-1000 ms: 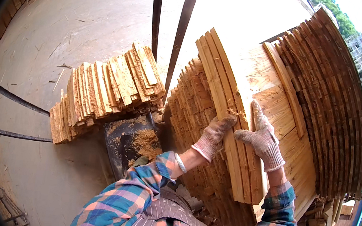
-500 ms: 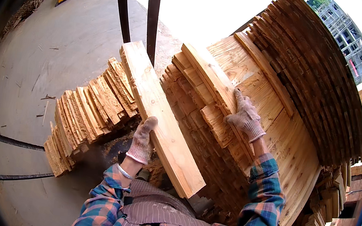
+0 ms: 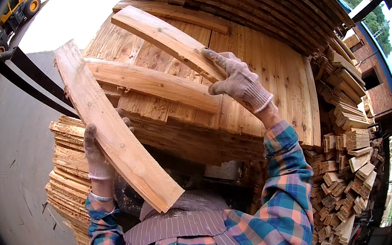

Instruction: The person repeatedly picks up wooden planks from a forklift pallet and stacks them onto a growing pile. The worker wears gloves and a plaid shirt, handling the lumber with both hands to align and place each piece. The task involves continuous lifting and stacking of the wood in a warehouse environment.

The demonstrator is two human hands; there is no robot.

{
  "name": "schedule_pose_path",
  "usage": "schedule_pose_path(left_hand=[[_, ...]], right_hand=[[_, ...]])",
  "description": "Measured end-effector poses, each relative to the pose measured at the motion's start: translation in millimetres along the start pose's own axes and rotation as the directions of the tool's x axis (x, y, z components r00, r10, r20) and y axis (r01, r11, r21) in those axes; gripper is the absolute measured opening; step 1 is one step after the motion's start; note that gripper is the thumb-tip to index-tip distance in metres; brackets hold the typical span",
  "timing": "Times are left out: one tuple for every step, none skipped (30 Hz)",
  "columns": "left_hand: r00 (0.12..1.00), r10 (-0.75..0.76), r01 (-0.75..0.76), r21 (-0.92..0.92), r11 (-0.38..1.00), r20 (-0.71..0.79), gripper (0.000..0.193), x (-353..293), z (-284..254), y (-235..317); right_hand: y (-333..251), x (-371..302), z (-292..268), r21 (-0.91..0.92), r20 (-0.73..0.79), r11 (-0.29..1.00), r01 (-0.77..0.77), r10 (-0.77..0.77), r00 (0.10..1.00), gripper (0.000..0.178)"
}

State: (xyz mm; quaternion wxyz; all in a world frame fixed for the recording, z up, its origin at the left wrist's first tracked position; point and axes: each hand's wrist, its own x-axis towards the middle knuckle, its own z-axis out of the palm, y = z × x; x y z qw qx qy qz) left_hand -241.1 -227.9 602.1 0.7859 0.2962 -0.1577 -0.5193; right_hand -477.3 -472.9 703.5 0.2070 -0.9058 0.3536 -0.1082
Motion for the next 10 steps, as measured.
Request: schedule_pose_path(left_hand=[[0.999, -0.030, 0.031, 0.059, 0.998, -0.023, 0.089, 15.2, -4.3, -8.6], [0.999, -0.047, 0.047, 0.062, 0.997, 0.003, 0.086, 25.6, 9.1, -4.0], [0.996, -0.083, 0.081, 0.058, 0.995, 0.039, 0.083, 44.0, 21.3, -7.8], [0.976, -0.153, 0.154, 0.007, 0.988, 0.154, 0.081, 62.0, 30.7, -12.0], [0.940, -0.217, 0.234, -0.035, 0.972, 0.263, 0.079, 78.4, 38.7, -14.5], [0.959, -0.213, 0.193, 0.117, 0.974, 0.187, 0.089, 95.9, 42.6, -20.6], [0.944, -0.241, 0.220, 0.114, 0.969, 0.226, 0.087, 113.8, 47.9, -28.9], [0.962, -0.225, 0.201, 0.158, 0.967, 0.153, 0.085, 138.7, 40.7, -41.7], [0.976, -0.203, 0.183, 0.211, 0.960, 0.076, 0.082, 157.9, 23.4, -54.3], [0.994, 0.057, -0.013, 0.401, 0.916, -0.098, 0.073, 169.2, 8.1, -71.4]], right_hand=[[27.8, -24.9, -18.3, 0.030, -0.044, 1.000, -0.004, 0.005, 0.999, 0.085], [46.2, -45.2, -40.2, 0.148, -0.032, 0.988, -0.038, 0.043, 0.999, 0.086], [65.5, -68.8, -56.7, 0.094, -0.054, 0.992, -0.083, 0.088, 0.995, 0.087], [89.9, -92.9, -71.8, 0.010, -0.061, 0.993, -0.114, 0.114, 0.992, 0.088], [109.0, -118.4, -86.3, -0.023, -0.021, 0.982, -0.186, 0.186, 0.982, 0.089], [126.9, -144.5, -95.7, -0.053, 0.023, 0.965, -0.258, 0.260, 0.965, 0.090], [153.3, -167.1, -92.7, -0.226, 0.082, 0.937, -0.267, 0.291, 0.953, 0.092], [165.3, -177.8, -81.4, -0.371, 0.171, 0.866, -0.336, 0.419, 0.892, 0.091], [172.9, -187.5, -68.9, -0.507, 0.241, 0.779, -0.369, 0.539, 0.807, 0.090], [182.3, -192.4, -63.2, -0.485, 0.252, 0.789, -0.378, 0.539, 0.803, 0.090]])
